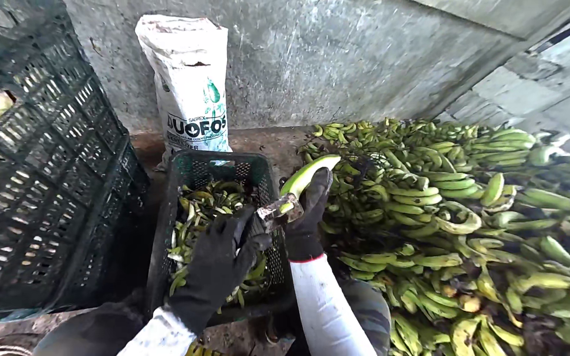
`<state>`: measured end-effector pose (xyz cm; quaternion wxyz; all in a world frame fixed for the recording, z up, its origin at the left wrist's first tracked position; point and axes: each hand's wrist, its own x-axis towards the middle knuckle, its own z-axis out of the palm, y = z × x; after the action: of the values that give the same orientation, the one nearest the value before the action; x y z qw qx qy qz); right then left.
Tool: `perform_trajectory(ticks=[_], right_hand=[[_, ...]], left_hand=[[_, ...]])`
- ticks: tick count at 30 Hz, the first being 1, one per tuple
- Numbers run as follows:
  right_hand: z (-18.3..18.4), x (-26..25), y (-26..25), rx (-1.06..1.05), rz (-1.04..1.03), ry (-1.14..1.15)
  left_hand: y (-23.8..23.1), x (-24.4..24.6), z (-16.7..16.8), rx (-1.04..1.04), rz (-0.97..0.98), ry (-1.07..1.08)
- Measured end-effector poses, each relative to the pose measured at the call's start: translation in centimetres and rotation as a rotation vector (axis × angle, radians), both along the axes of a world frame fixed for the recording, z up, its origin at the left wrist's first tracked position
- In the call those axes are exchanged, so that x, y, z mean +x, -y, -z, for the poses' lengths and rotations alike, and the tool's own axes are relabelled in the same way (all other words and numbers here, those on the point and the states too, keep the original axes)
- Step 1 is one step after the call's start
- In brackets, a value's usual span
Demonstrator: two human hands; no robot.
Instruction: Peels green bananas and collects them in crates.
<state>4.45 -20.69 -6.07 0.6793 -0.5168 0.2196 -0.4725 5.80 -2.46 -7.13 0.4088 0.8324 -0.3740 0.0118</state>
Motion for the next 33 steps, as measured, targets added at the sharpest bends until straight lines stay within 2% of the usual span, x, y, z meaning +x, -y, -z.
perform_trajectory(ticks=[2, 5, 6, 8, 11, 14, 17, 20, 24, 26, 30, 33], right_hand=[[0.4, -0.6, 0.2, -0.013, -0.226, -0.005], [2.1, -2.0, 0.4, 0.132, -0.832, -0.014], [2.3, -2.4, 0.3, 0.12, -0.976, -0.062], [2.5, -3.1, 0.2, 0.046, -1.119, -0.144], [2.0, -4.1, 0.1, 0.051, -0.977, -0.152], [2.1, -3.0, 0.8, 0.205, -0.786, -0.053], [1.1, -1.6, 0.8, 0.305, -0.639, 0.087], [0.2, -0.8, 0.8, 0.444, -0.543, 0.262], [-0.4, -0.6, 0.6, 0.478, -0.365, 0.244], [0.1, -1.0, 0.8, 0.359, -0.407, 0.116], [0.8, -3.2, 1.8, 0.061, -0.871, -0.204], [-0.6, -4.5, 1.4, -0.082, -1.073, -0.532]], left_hand=[[0.1, 1.1, -0.2, 0.026, -0.019, 0.013], [0.0, 4.3, 0.1, 0.065, -0.075, -0.075], [-0.1, 5.6, 0.5, 0.088, -0.103, -0.092], [-0.5, 7.3, 1.1, 0.149, -0.179, -0.095], [-0.7, 7.7, 1.1, 0.18, -0.241, -0.114], [-0.1, 5.8, 0.7, 0.143, -0.129, -0.096], [0.5, 3.5, 0.8, 0.072, -0.054, 0.063], [0.6, 2.6, 1.3, 0.003, -0.08, 0.26], [0.7, 2.2, 1.8, -0.007, -0.115, 0.355], [0.6, 2.5, 1.6, 0.024, -0.093, 0.274], [0.6, 5.2, 0.4, 0.091, -0.036, -0.096], [0.6, 7.4, 0.8, 0.128, -0.071, -0.228]])
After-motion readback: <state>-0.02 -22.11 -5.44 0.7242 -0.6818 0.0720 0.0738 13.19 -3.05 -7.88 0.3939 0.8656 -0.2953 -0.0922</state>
